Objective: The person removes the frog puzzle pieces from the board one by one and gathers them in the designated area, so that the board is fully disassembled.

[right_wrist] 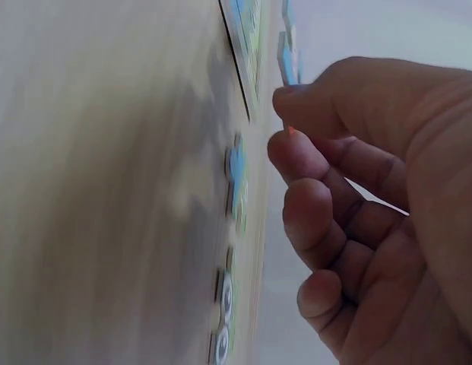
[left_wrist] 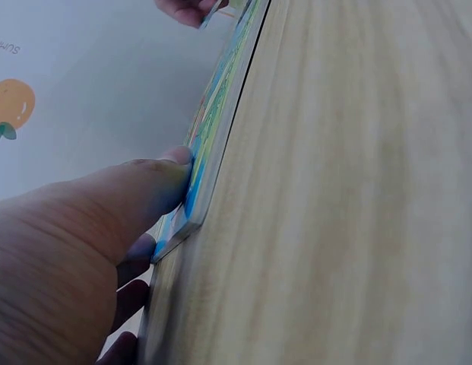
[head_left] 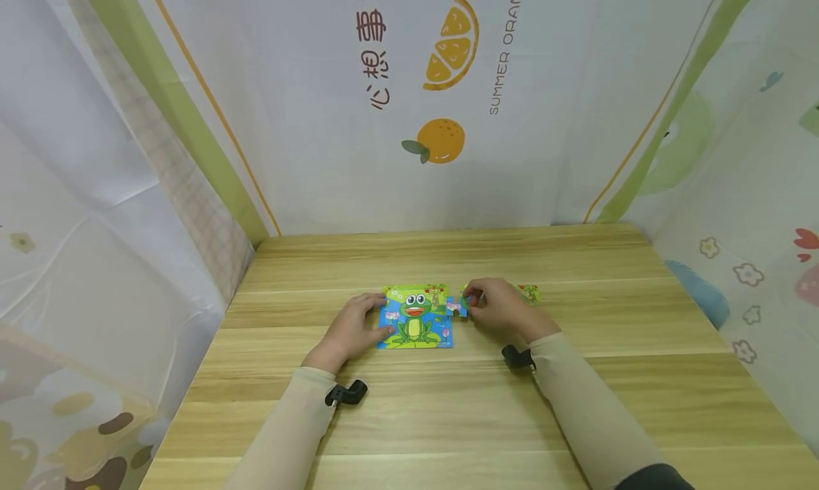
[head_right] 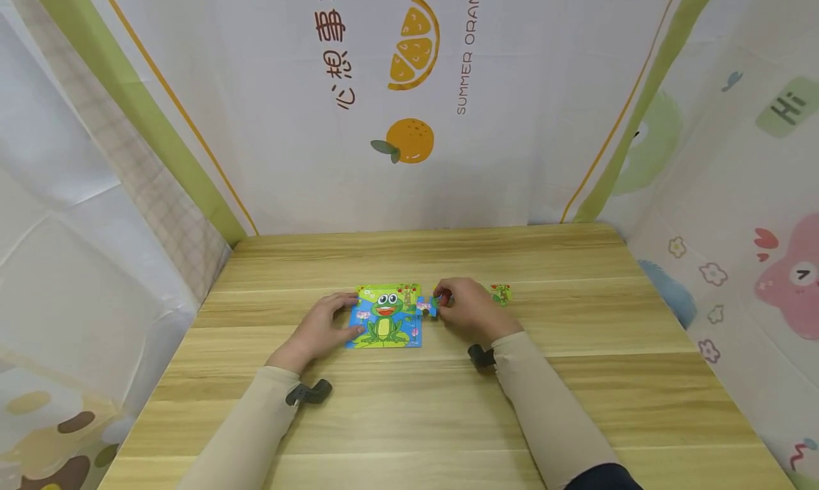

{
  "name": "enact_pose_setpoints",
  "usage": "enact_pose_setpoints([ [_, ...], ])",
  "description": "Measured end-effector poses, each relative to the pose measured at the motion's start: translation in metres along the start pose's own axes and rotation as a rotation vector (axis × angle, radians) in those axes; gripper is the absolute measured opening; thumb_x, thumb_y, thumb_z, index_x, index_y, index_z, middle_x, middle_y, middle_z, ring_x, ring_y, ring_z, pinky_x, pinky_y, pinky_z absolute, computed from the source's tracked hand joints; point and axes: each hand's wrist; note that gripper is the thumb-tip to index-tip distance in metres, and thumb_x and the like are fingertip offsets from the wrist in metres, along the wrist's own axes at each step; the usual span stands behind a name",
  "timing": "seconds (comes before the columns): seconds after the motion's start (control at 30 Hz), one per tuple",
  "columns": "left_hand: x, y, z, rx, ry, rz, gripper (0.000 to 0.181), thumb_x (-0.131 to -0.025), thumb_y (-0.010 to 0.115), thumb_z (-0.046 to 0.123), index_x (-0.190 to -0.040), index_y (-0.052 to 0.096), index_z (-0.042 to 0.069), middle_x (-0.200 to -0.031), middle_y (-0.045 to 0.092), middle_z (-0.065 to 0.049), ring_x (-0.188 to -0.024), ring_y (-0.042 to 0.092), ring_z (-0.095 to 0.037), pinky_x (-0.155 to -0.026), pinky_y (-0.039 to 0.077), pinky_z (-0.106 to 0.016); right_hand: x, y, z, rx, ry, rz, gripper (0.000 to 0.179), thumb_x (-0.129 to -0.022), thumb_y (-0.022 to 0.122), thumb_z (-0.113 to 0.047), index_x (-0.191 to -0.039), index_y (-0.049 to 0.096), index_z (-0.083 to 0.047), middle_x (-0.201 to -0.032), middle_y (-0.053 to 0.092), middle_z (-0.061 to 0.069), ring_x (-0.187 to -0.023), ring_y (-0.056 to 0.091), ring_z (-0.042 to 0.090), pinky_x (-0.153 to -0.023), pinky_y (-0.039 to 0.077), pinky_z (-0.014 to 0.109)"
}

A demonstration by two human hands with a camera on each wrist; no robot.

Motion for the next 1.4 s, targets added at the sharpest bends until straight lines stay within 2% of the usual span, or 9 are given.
enact_pose_setpoints([
  [0.37, 0.0, 0.0, -0.001, -0.002, 0.001, -0.004, 0.066, -0.091, 0.084, 0.04, -0.145, 0.062, 0.01, -0.157, 0.051, -0.003, -0.149, 0.04, -0.031, -0.122, 0.035, -0.05, 0.005, -0.013, 0.019, 0.014, 0.009, -0.032, 0.015, -0.093, 0.075, -0.007, -0.107, 0.074, -0.01, -0.091, 0.067, -0.003, -0.084, 0.061, 0.015, -0.077, 0.055, 0.034],
  [0.73, 0.0, 0.0, -0.001, -0.001, 0.003, -0.005, 0.067, -0.091, 0.084, 0.039, -0.145, 0.061, 0.008, -0.157, 0.051, -0.004, -0.149, 0.04, -0.032, -0.122, 0.035, -0.05, 0.009, -0.017, 0.02, 0.012, -0.007, -0.111, 0.013, -0.093, 0.078, -0.009, -0.105, 0.074, -0.011, -0.087, 0.065, -0.005, -0.083, 0.061, 0.014, -0.076, 0.055, 0.033],
  [1.4, -0.001, 0.0, -0.001, -0.001, 0.004, 0.002, 0.066, -0.091, 0.084, 0.038, -0.145, 0.061, 0.009, -0.157, 0.051, -0.002, -0.149, 0.04, -0.031, -0.123, 0.035, -0.049, 0.007, -0.014, 0.022, 0.021, -0.013, -0.115, 0.015, -0.092, 0.078, -0.003, -0.105, 0.075, -0.009, -0.085, 0.064, -0.005, -0.082, 0.059, 0.013, -0.079, 0.055, 0.034],
])
Point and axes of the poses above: each hand's wrist, its own x-axis away from the middle knuckle, its own y-axis out of the palm, z = x × y
